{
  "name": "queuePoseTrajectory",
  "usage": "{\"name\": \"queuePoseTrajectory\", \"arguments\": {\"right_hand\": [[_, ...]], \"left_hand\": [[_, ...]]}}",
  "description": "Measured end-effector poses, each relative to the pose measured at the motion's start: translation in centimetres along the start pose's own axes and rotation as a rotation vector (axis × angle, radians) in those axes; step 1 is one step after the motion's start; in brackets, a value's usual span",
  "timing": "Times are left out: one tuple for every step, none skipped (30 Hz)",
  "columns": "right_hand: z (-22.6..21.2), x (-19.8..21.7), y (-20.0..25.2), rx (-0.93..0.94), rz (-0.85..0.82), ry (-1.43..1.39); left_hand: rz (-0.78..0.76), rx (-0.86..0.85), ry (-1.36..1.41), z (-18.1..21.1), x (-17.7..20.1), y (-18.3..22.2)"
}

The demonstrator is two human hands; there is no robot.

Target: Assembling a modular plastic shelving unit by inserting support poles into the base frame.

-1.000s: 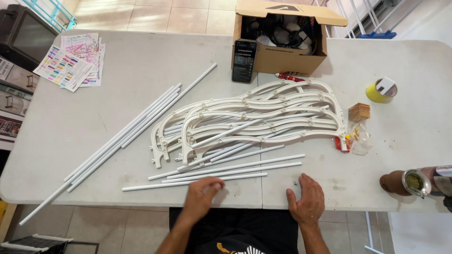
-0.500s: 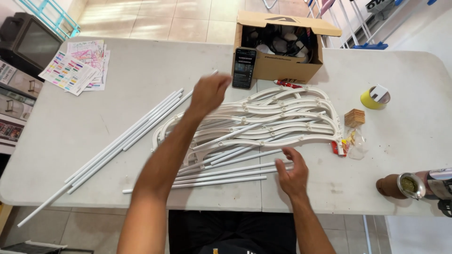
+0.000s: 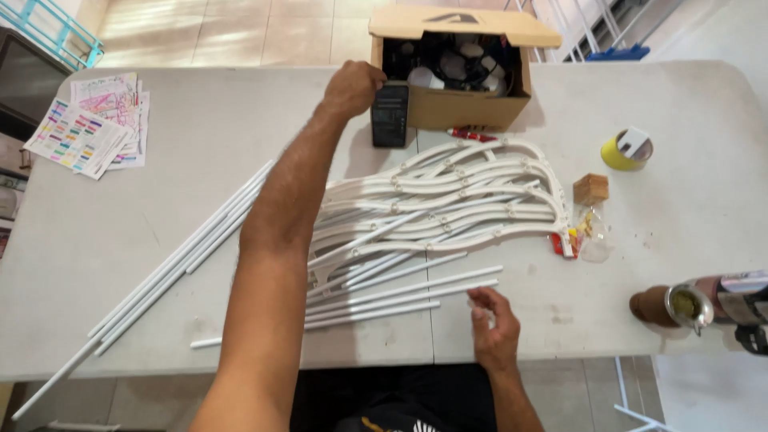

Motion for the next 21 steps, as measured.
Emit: {"name": "queuePoseTrajectory", "arguments": {"right_hand": [[-0.7,0.3,0.0,-0.015,-0.005,-0.030],[-1.1,0.5,-0.9,-0.012,-0.006,-0.061],[-1.6,0.4,-0.7,-0.007,-0.004,-0.063],[-1.6,-0.1,-1.4,-0.014,-0.016,-0.100],[-1.8,-0.5,-2.0,-0.022,-0.029,-0.137],[-2.1,-1.0,-3.0,-0.003,-0.017,-0.141],[-2.5,-1.5,-3.9,0.011,-0.040,-0.164],[-3.1,-1.9,-3.8,0.007,-0.072,-0.189],[-3.0,-2.5,-4.8,0.007,-0.070,-0.194],[-3.1,-3.1,-5.8,0.020,-0.060,-0.276],[-3.1,-3.7,-6.8,0.033,-0.050,-0.358],[-4.0,-4.1,-8.7,0.040,-0.043,-0.358],[-5.0,-4.5,-10.5,0.053,-0.002,-0.432],[-6.0,-5.0,-12.3,0.065,0.034,-0.509],[-7.2,-5.4,-13.5,0.073,0.037,-0.512],[-8.6,-5.6,-14.9,0.143,0.071,-0.563],[-10.1,-5.8,-16.3,0.212,0.105,-0.615],[-11.8,-5.3,-16.6,0.224,0.104,-0.616],[-13.6,-4.8,-16.9,0.265,0.112,-0.549],[-15.2,-4.0,-16.6,0.294,0.117,-0.479],[-15.9,-3.6,-16.8,0.294,0.113,-0.476]], "left_hand": [[0.025,-0.004,0.020,-0.5,-0.4,0.0],[0.068,-0.015,0.040,-0.8,-0.2,-0.7],[0.073,-0.018,0.037,-0.8,-0.3,0.7],[0.072,-0.020,0.030,-0.4,0.1,1.0],[0.070,-0.022,0.022,0.0,0.6,1.3],[0.086,-0.036,0.016,0.6,1.5,2.0],[0.114,-0.009,0.072,1.1,2.5,2.7],[0.126,0.031,0.128,1.0,2.8,4.5],[0.126,0.031,0.123,1.7,4.0,5.7],[0.137,0.079,0.270,2.2,5.3,7.1],[0.148,0.126,0.418,2.6,6.5,8.4],[0.151,0.116,0.415,3.2,6.4,10.3],[0.139,0.183,0.705,3.4,6.4,12.1],[0.125,0.253,0.994,3.3,6.3,14.2],[0.129,0.245,0.992,4.5,6.2,16.9],[0.143,0.292,1.147,5.3,6.2,19.6],[0.155,0.337,1.303,6.1,6.0,22.2],[0.162,0.326,1.306,7.0,6.0,24.3],[0.163,0.358,1.433,7.6,5.9,26.3],[0.159,0.403,1.563,8.2,5.3,28.9],[0.160,0.405,1.568,7.8,5.0,29.3]]}}
Point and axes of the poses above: each hand's wrist, its own y-axis away from the middle knuckle, its own x-axis out of the back of the hand, z = x × y, the point moved 3 cm from there along -y, towards the middle knuckle, and after that the axes turned 14 degrees about x, right-handed, at the moved point
